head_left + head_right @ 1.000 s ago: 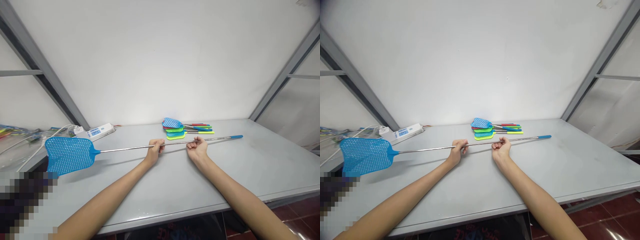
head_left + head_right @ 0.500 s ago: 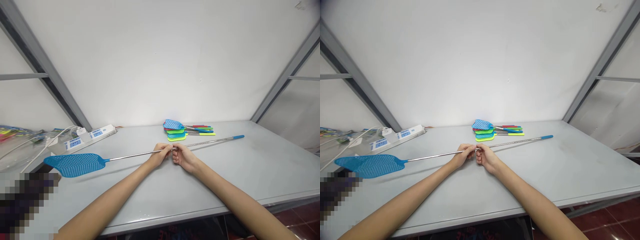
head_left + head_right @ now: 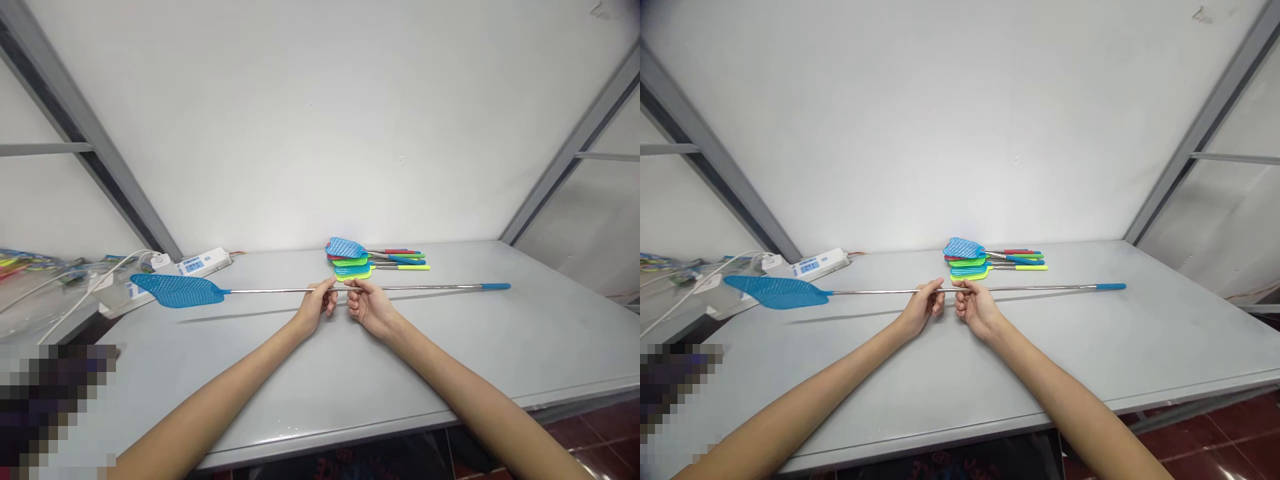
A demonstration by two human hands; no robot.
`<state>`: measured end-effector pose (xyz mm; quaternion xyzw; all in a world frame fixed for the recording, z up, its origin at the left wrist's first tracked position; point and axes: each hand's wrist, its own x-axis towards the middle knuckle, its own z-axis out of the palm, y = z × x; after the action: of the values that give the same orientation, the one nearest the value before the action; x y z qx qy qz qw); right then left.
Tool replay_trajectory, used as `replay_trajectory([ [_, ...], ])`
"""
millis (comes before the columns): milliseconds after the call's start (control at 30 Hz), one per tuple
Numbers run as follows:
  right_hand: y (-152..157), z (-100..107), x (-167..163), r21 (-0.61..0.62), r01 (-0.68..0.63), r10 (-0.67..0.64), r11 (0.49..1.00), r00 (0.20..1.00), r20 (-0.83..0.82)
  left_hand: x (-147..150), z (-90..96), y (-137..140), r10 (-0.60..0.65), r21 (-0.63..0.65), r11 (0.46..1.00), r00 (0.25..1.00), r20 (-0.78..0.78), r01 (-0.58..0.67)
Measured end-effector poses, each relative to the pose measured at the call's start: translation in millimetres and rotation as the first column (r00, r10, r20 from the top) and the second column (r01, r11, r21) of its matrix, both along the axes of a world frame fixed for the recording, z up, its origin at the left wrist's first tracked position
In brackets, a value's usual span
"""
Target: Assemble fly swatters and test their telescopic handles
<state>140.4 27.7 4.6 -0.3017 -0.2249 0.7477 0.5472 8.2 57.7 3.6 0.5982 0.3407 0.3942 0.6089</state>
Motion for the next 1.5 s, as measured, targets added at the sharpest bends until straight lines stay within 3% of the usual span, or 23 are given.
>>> replay_trajectory([
  [67, 0.3, 0.9, 1.8, -0.006, 0.033, -0.033, 0.999, 0.999, -0.004, 3.0, -1.2, -4.9, 0.071, -0.128, 0.990, 0.991, 0.116, -0.056],
  [167, 1.2, 1.4, 4.2, -0.042, 0.107, -0.107, 0.993, 0.994, -0.002, 7.1, -3.9, -10.9, 0.201, -0.184, 0.969, 0.959, 0.197, -0.166],
  [333, 1.6, -0.2, 4.4, -0.088, 0.247, -0.247, 0.965, 0.969, 0.005, 9.2, -6.5, -15.1, 0.510, -0.171, 0.859, 0.832, 0.217, -0.482],
  [400, 1.7, -1.2, 4.7, -0.090, 0.284, -0.285, 0.954, 0.959, 0.006, 8.8, -6.3, -15.6, 0.568, -0.136, 0.822, 0.787, 0.240, -0.553],
  [500, 2.2, -2.4, 6.4, -0.097, 0.321, -0.322, 0.942, 0.947, 0.004, 7.8, -6.1, -15.4, 0.582, -0.095, 0.810, 0.775, 0.245, -0.578],
  [733, 0.8, -1.0, 8.2, -0.109, 0.287, -0.291, 0.952, 0.957, -0.014, 8.0, -8.1, -14.7, 0.473, -0.032, 0.880, 0.865, 0.168, -0.474],
  [967, -2.3, 1.8, 1.9, -0.029, 0.065, -0.061, 0.997, 0.991, 0.117, 11.5, -5.1, -20.0, 0.241, 0.030, 0.969, 0.964, 0.114, -0.245],
  [1167, -2.3, 0.2, 1.7, -0.077, 0.042, -0.027, 0.996, 0.983, 0.184, 6.3, -7.5, -14.1, 0.096, 0.009, 0.995, 0.985, 0.140, -0.099],
  [1333, -3.2, -0.6, 1.7, -0.018, -0.018, 0.022, 1.000, 0.979, 0.204, 3.9, -6.9, -13.0, -0.056, -0.012, 0.998, 0.990, 0.126, 0.058],
  [1500, -3.9, -4.7, 1.3, 0.076, -0.111, 0.087, 0.991, 0.961, 0.261, 3.9, -2.4, -15.4, -0.133, -0.035, 0.990, 0.982, 0.132, 0.138],
])
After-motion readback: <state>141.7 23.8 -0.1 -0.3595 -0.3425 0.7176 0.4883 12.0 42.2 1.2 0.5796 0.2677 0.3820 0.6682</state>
